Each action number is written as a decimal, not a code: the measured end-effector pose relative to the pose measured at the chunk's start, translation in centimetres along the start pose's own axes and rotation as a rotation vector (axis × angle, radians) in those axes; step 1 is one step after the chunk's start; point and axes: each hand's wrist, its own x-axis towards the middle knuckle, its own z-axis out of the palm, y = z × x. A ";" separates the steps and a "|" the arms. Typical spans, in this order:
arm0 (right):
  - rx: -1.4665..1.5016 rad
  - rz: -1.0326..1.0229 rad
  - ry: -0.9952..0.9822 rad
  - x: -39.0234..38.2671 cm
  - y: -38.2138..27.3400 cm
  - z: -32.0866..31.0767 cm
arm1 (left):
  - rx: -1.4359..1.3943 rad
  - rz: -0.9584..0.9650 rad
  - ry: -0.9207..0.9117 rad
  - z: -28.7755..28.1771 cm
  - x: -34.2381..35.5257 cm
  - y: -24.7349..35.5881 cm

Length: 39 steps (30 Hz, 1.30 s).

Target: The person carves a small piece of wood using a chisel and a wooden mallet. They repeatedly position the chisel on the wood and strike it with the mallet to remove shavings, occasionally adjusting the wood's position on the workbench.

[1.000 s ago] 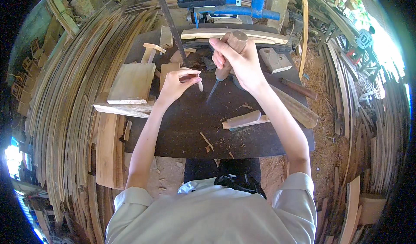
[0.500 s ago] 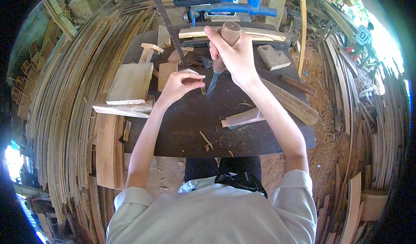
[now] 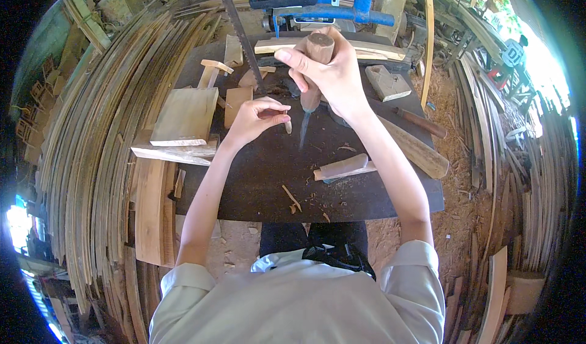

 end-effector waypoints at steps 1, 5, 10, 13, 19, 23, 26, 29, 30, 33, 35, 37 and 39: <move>0.000 -0.034 -0.023 -0.1 0.1 0.0 | -0.019 0.006 0.008 0.1 0.0 0.0; -0.002 -0.075 -0.119 -0.6 0.3 -0.1 | -0.005 0.022 0.028 0.2 -0.1 0.1; -0.111 -0.044 -0.182 -1.9 -1.1 0.2 | 0.008 0.027 0.039 0.3 0.0 -0.4; 0.143 0.027 -0.216 -2.8 -1.5 0.0 | -0.008 0.021 0.035 0.4 0.0 -0.4; -0.002 -0.021 0.035 -4.5 -2.1 1.4 | -0.016 0.003 0.013 0.4 -0.2 0.2; 0.187 -0.130 0.066 -4.1 -1.6 1.4 | -0.050 -0.053 0.006 0.3 -0.1 0.1; 0.186 -0.196 -0.006 -3.4 -1.0 1.3 | -0.123 -0.007 0.006 0.3 0.0 -0.5; 0.187 -0.205 -0.053 -3.4 -0.1 1.3 | -0.126 -0.063 -0.050 -0.4 0.0 -0.6; 0.189 -0.199 -0.062 -3.5 0.2 1.4 | -0.132 -0.080 -0.055 -0.5 0.0 -0.6; 0.127 -0.216 -0.037 -3.7 0.9 1.1 | -0.151 -0.122 -0.057 -0.3 0.1 -0.6; 0.187 -0.257 -0.029 -3.9 0.2 1.2 | -0.152 -0.139 -0.029 -0.4 0.0 -0.8; 0.197 -0.307 -0.052 -3.9 -0.2 1.3 | -0.161 -0.153 -0.031 -0.5 0.0 -0.8; 0.156 -0.367 -0.105 -4.0 -0.3 1.3 | -0.178 -0.153 -0.041 -0.5 0.0 -1.1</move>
